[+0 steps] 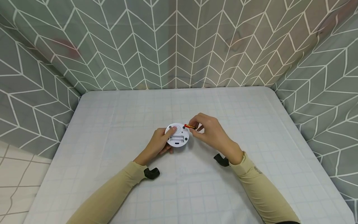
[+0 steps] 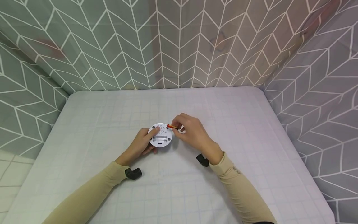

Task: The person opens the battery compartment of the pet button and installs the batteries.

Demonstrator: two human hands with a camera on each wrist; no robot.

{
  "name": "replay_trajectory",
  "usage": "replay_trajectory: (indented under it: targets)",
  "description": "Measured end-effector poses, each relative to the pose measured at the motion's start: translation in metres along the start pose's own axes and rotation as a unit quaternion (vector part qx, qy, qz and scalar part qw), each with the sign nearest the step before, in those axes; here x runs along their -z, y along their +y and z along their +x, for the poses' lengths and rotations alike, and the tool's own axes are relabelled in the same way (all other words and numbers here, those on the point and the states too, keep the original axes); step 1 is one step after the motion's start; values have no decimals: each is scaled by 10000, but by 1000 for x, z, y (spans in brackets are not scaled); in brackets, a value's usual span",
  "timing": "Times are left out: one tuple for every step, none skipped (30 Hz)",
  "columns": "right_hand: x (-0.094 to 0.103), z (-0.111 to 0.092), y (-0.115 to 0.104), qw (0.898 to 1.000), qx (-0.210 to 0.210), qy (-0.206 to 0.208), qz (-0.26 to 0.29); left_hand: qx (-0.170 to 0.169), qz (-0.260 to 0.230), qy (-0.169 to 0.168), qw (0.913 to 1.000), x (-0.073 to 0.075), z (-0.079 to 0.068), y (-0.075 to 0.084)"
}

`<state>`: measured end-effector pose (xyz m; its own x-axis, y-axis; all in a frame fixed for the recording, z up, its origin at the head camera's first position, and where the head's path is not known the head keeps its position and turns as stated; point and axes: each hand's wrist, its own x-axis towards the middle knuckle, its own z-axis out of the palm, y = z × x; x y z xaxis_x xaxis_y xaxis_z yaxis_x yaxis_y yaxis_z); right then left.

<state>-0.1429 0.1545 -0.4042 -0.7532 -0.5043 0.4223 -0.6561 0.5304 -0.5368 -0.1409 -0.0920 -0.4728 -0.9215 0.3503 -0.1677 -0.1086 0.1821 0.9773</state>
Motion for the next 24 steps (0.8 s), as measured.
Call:
replay_trajectory:
  targets:
    - [-1,0,-1,10000,32,-15,-8,1,-6,-3,10000,0,0,0]
    - [-1,0,-2,10000,65,-27,-3,4,-18,-8,10000,0,0,0]
    - [-2,0,-2,9999,100,-51,-14,8,-34,-11,10000,0,0,0]
    - [-3,1,-3,9999,130,-72,-16,8,-45,-15,10000,0,0,0]
    - [-3,0,-4,9998,151,-91,-14,2,-55,-19,10000,1,0,0]
    - [-4,0,-5,9998,169,-108,-17,-3,-60,-25,10000,1,0,0]
    - [-4,0,-6,9997,189,-126,-7,-12,-59,-26,10000,1,0,0]
    - [-5,0,-7,9997,207,-140,14,-17,-63,-29,10000,1,0,1]
    - [-5,0,-8,9996,226,-153,24,-30,-53,-30,10000,1,0,0]
    - [-6,-1,-9,9996,249,-157,34,-42,-45,-30,10000,1,0,0]
    - [-6,0,-10,9995,281,-163,57,-50,-34,-25,10000,1,0,0]
    - [-6,0,-11,9993,322,-172,79,-56,-20,-21,10000,1,0,-1]
    - [-7,0,-12,9991,364,-183,100,-61,-9,-20,10000,1,1,-1]
    - [-8,0,-13,9989,407,-194,114,-66,-1,-19,10000,1,1,-1]
    - [-9,0,-13,9987,445,-217,114,-70,9,-17,10000,1,1,-1]
    - [-9,-1,-13,9985,480,-246,130,-73,12,-14,10000,1,0,-1]
    - [-10,-1,-14,9982,507,-279,147,-77,18,-11,10000,1,0,0]
    - [-11,-1,-14,9980,524,-313,159,-83,16,-11,10000,1,0,0]
    - [-12,-1,-14,9978,544,-346,163,-87,7,-16,10000,1,0,1]
    - [-12,-1,-15,9977,547,-380,158,-87,2,-16,10000,1,-1,1]
    - [-13,-2,-15,9976,539,-415,160,-88,-6,-19,10000,1,-1,1]
    - [-13,-2,-16,9975,534,-438,178,-91,-13,-22,10000,1,-1,1]
    - [-14,-2,-16,9974,528,-458,173,-88,-19,-21,10000,1,-1,1]
    - [-14,-2,-16,9973,528,-475,176,-90,-21,-24,10000,1,-1,2]
